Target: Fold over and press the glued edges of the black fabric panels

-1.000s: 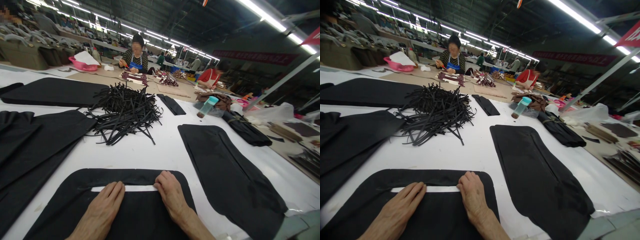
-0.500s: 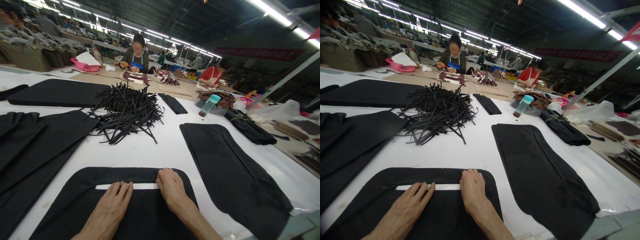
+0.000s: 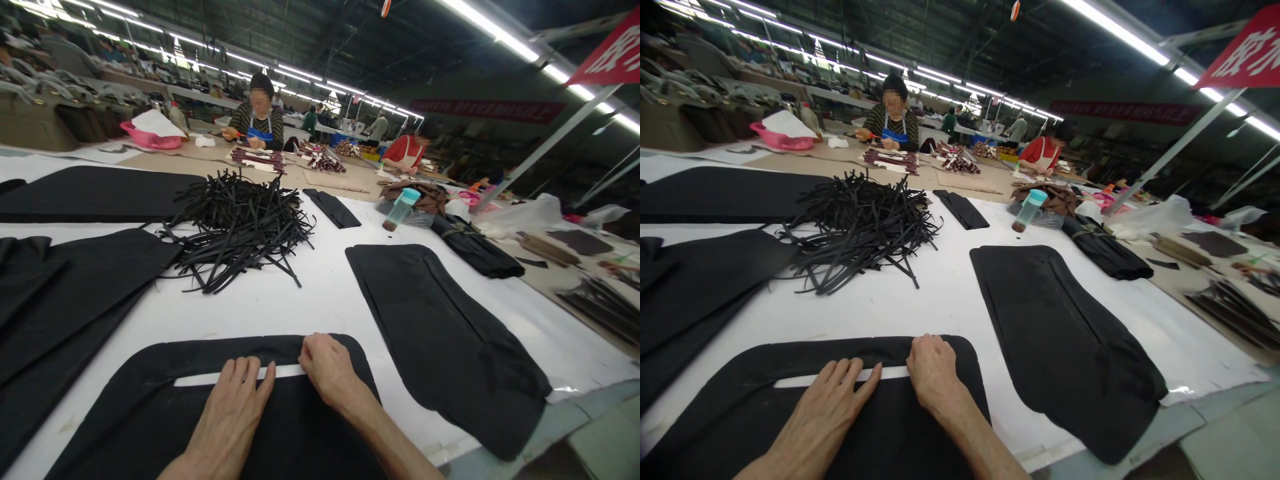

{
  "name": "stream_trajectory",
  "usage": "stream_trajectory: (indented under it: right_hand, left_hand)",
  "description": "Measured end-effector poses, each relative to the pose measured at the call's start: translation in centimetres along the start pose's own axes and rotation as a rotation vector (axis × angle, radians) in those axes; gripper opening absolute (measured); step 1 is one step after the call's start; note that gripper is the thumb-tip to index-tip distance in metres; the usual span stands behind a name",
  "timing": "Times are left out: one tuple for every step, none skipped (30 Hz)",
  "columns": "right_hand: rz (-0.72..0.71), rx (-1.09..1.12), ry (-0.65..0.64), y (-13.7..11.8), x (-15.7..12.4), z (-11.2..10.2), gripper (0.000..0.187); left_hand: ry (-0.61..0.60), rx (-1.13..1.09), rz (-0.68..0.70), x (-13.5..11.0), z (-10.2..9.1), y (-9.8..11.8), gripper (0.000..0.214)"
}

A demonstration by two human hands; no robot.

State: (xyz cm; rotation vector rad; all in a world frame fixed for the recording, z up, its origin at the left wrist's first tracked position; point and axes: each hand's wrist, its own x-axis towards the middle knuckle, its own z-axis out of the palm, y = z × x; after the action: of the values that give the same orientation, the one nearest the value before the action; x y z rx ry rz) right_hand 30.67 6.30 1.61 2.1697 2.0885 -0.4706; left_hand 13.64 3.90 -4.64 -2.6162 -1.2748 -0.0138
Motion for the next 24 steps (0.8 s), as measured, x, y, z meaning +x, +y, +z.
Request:
stream_trajectory:
  right_hand:
    - [-0.002, 0.002, 0.001, 0.0, -0.1, 0.0, 0.025]
    - [-0.002, 0.005, 0.001, 0.0, -0.1, 0.0, 0.024]
    - [-0.003, 0.008, 0.003, 0.0, -0.2, -0.1, 0.024]
    - [-0.005, 0.011, 0.004, 0.0, -0.2, -0.1, 0.023]
    - [-0.005, 0.015, 0.006, 0.0, -0.2, -0.2, 0.023]
    - [-0.006, 0.02, 0.007, 0.1, -0.3, -0.3, 0.023]
    - [-0.006, 0.027, 0.007, 0.1, -0.2, -0.3, 0.022]
    - [-0.006, 0.034, 0.008, 0.1, -0.2, -0.3, 0.022]
    - [-0.006, 0.044, 0.01, 0.2, -0.1, -0.3, 0.022]
    - [-0.006, 0.055, 0.012, 0.4, 0.0, -0.2, 0.022]
    - [-0.009, 0.07, 0.015, 0.6, 0.1, -0.1, 0.021]
    - [-0.016, 0.087, 0.018, 0.8, 0.2, 0.1, 0.02]
    - [-0.026, 0.106, 0.02, 1.1, 0.3, 0.4, 0.017]
    - [-0.04, 0.126, 0.022, 1.4, 0.4, 0.6, 0.015]
    - [-0.057, 0.145, 0.025, 1.8, 0.4, 0.9, 0.013]
    - [-0.073, 0.161, 0.029, 2.3, 0.5, 1.1, 0.011]
    - [-0.086, 0.175, 0.034, 2.7, 0.5, 1.2, 0.009]
    - [-0.095, 0.186, 0.04, 3.1, 0.4, 1.3, 0.008]
    - [-0.101, 0.194, 0.044, 3.6, 0.4, 1.3, 0.008]
    - [-0.107, 0.2, 0.047, 4.0, 0.3, 1.2, 0.007]
    - [-0.112, 0.204, 0.047, 4.4, 0.2, 1.2, 0.007]
    - [-0.117, 0.207, 0.047, 4.7, 0.1, 1.1, 0.007]
    - [-0.122, 0.208, 0.046, 4.9, 0.0, 1.0, 0.008]
    - [-0.126, 0.208, 0.045, 5.0, -0.1, 1.0, 0.009]
  left_hand:
    - [0.031, -0.007, 0.04, 0.2, 0.2, 0.3, 0.044]
    - [0.046, -0.006, 0.082, 0.4, 0.3, 0.5, 0.041]
    - [0.04, -0.001, 0.119, 0.6, 0.4, 0.7, 0.041]
    - [0.016, 0.008, 0.143, 0.8, 0.3, 0.8, 0.043]
    - [-0.012, 0.016, 0.153, 0.9, 0.2, 0.9, 0.046]
    - [-0.03, 0.017, 0.155, 1.1, 0.1, 0.9, 0.05]
    - [-0.04, 0.011, 0.158, 1.2, 0.0, 0.9, 0.053]
    - [-0.044, 0.003, 0.156, 1.4, -0.2, 0.9, 0.056]
    - [-0.045, -0.002, 0.151, 1.5, -0.3, 1.0, 0.058]
    - [-0.045, -0.002, 0.143, 1.7, -0.4, 1.1, 0.059]
    - [-0.043, 0.0, 0.133, 1.8, -0.4, 1.2, 0.06]
    - [-0.04, 0.003, 0.125, 1.9, -0.4, 1.3, 0.06]
    - [-0.037, 0.003, 0.114, 2.0, -0.4, 1.4, 0.059]
    - [-0.031, 0.002, 0.104, 2.1, -0.4, 1.5, 0.059]
    - [-0.026, -0.001, 0.098, 2.1, -0.3, 1.6, 0.058]
    - [-0.019, -0.001, 0.096, 2.1, -0.2, 1.7, 0.058]
    - [-0.013, 0.001, 0.094, 2.2, -0.2, 1.8, 0.058]
    - [-0.006, 0.006, 0.093, 2.2, -0.1, 1.8, 0.058]
    - [-0.001, 0.012, 0.091, 2.2, -0.1, 1.8, 0.058]
    - [0.003, 0.016, 0.091, 2.2, -0.1, 1.8, 0.058]
    - [0.009, 0.02, 0.09, 2.2, -0.1, 1.8, 0.057]
    - [0.011, 0.023, 0.087, 2.1, -0.1, 1.8, 0.056]
    - [0.011, 0.026, 0.083, 2.1, -0.1, 1.8, 0.055]
    - [0.012, 0.032, 0.077, 2.0, 0.0, 1.9, 0.055]
